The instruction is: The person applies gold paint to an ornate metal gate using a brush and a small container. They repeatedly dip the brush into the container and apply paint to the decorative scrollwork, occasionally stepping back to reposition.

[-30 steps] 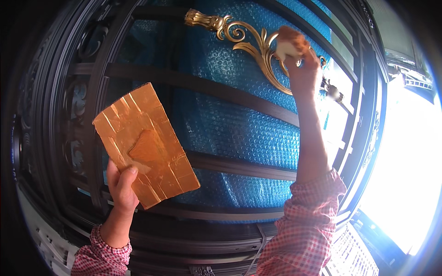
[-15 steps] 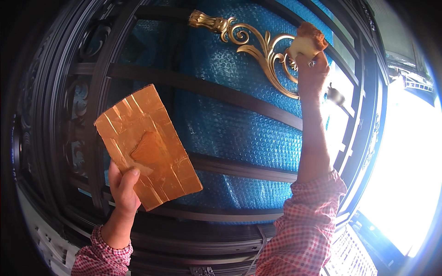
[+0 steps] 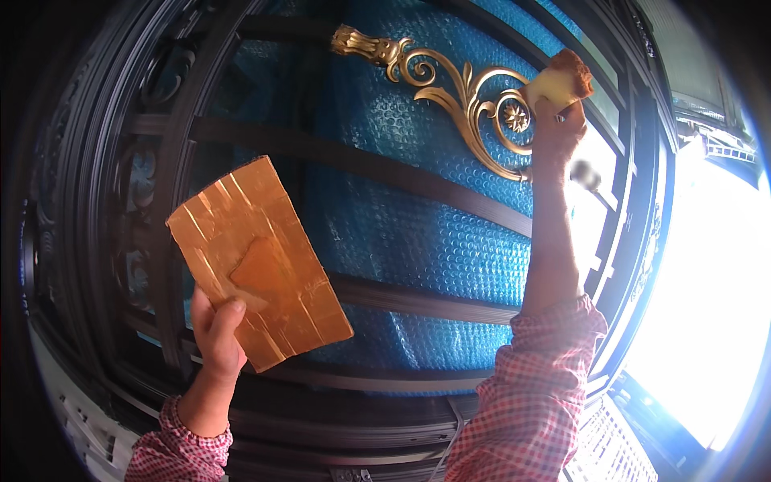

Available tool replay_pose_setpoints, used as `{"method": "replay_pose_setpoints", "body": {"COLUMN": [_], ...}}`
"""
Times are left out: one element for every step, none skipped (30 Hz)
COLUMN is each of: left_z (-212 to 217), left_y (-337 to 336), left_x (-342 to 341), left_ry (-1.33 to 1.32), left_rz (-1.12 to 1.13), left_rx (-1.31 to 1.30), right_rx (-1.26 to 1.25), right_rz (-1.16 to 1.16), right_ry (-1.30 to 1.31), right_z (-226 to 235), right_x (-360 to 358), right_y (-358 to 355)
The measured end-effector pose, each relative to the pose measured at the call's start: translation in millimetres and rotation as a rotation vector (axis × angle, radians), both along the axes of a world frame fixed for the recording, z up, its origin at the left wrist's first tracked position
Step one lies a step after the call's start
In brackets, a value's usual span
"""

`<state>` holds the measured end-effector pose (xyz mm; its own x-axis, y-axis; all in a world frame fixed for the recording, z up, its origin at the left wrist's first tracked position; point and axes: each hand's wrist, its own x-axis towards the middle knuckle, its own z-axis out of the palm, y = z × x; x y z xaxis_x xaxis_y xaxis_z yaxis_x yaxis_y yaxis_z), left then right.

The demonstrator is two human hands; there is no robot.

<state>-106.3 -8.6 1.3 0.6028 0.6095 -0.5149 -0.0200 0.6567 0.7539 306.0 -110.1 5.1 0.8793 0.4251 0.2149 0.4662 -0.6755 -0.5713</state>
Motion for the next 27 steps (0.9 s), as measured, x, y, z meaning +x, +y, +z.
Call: {"method": "replay_pose_setpoints", "body": {"left_z": [-0.5,0.1,1.1,1.5,0.9,0.3,-0.1,-0.1,-0.4,-0.7,-1.5,-2.0,-1.9,-1.0,-1.0,-1.1,-1.1,-0.1,0.4,0.1,-0.3,-0.6,-0.5,-0.9,-1.3,-1.5,-1.4], "left_y": [-0.7,-0.5,0.7,1.4,0.9,0.9,1.1,1.7,0.9,0.2,-0.7,-0.3,0.2,0.6,0.2,0.3,1.1,1.6,1.6,0.7,0.8,1.2,2.0,1.6,1.1,0.6,0.8], "left_x": [-0.1,0.6,1.9,3.1,3.9,3.0,2.1,1.2,1.7,2.1,2.4,1.8,1.5,1.9,2.0,1.7,1.1,1.9,2.7,3.4,3.2,2.9,2.5,1.8,1.1,0.4,0.8], "left_ry": [0.000,0.008,0.012,0.016,0.005,-0.002,-0.009,-0.006,-0.003,0.000,0.004,0.004,0.004,0.003,0.005,0.008,0.007,0.005,0.003,0.004,0.000,-0.003,-0.003,0.001,0.005,0.006,0.000], "left_rz": [-0.004,-0.003,-0.004,-0.006,-0.006,-0.003,0.000,0.002,0.005,0.008,0.011,0.009,0.007,0.005,0.007,0.010,0.006,0.002,-0.003,0.002,0.006,0.010,0.003,0.000,-0.003,0.001,-0.001], "left_rx": [0.001,-0.005,-0.012,-0.019,-0.020,-0.020,-0.020,-0.025,-0.029,-0.034,-0.029,-0.023,-0.017,-0.017,-0.019,-0.022,-0.019,-0.016,-0.014,-0.014,-0.012,-0.011,-0.005,-0.001,0.004,-0.002,-0.006], "right_rx": [-0.015,-0.112,-0.210,-0.322,-0.303,-0.197,-0.092,-0.047,-0.018,-0.103,-0.188,-0.320,-0.334,-0.245,-0.157,-0.115,-0.113,-0.128,-0.143,-0.365,-0.414,-0.333,-0.253,-0.148,-0.043,-0.016,-0.099], "right_rz": [0.076,0.120,0.160,0.190,0.171,0.121,0.071,-0.017,0.023,0.094,0.166,0.220,0.131,0.093,0.060,0.075,0.104,0.136,0.168,0.170,0.120,0.116,0.112,0.136,0.160,0.089,0.110], "right_ry": [-0.069,-0.101,-0.136,-0.244,-0.185,-0.179,-0.173,-0.082,-0.057,-0.097,-0.137,-0.235,-0.208,-0.159,-0.106,-0.185,-0.181,-0.127,-0.073,-0.177,-0.211,-0.121,-0.032,-0.056,-0.080,-0.014,-0.041], "right_z": [-6.1,-12.3,-18.3,-27.0,-27.1,-22.8,-17.1,-9.1,-6.8,-13.3,-23.9,-29.5,-30.2,-25.7,-20.7,-17.6,-13.2,-14.8,-17.9,-24.5,-28.4,-26.0,-21.3,-16.3,-11.2,-9.0,-11.9], "right_x": [-0.7,-2.0,-2.1,4.7,11.6,10.4,9.5,4.1,0.0,2.5,6.6,8.3,11.3,15.9,16.7,13.8,6.8,0.9,-1.7,2.1,3.6,7.7,11.1,10.3,8.8,7.5,10.2], "right_y": [-0.1,-0.8,-3.5,-7.9,-9.9,-5.9,-0.8,1.4,1.4,-1.8,-7.0,-6.6,-6.3,-6.3,-2.3,1.1,2.2,2.0,0.7,-0.1,1.5,3.5,5.5,7.9,10.1,12.4,9.0]}}
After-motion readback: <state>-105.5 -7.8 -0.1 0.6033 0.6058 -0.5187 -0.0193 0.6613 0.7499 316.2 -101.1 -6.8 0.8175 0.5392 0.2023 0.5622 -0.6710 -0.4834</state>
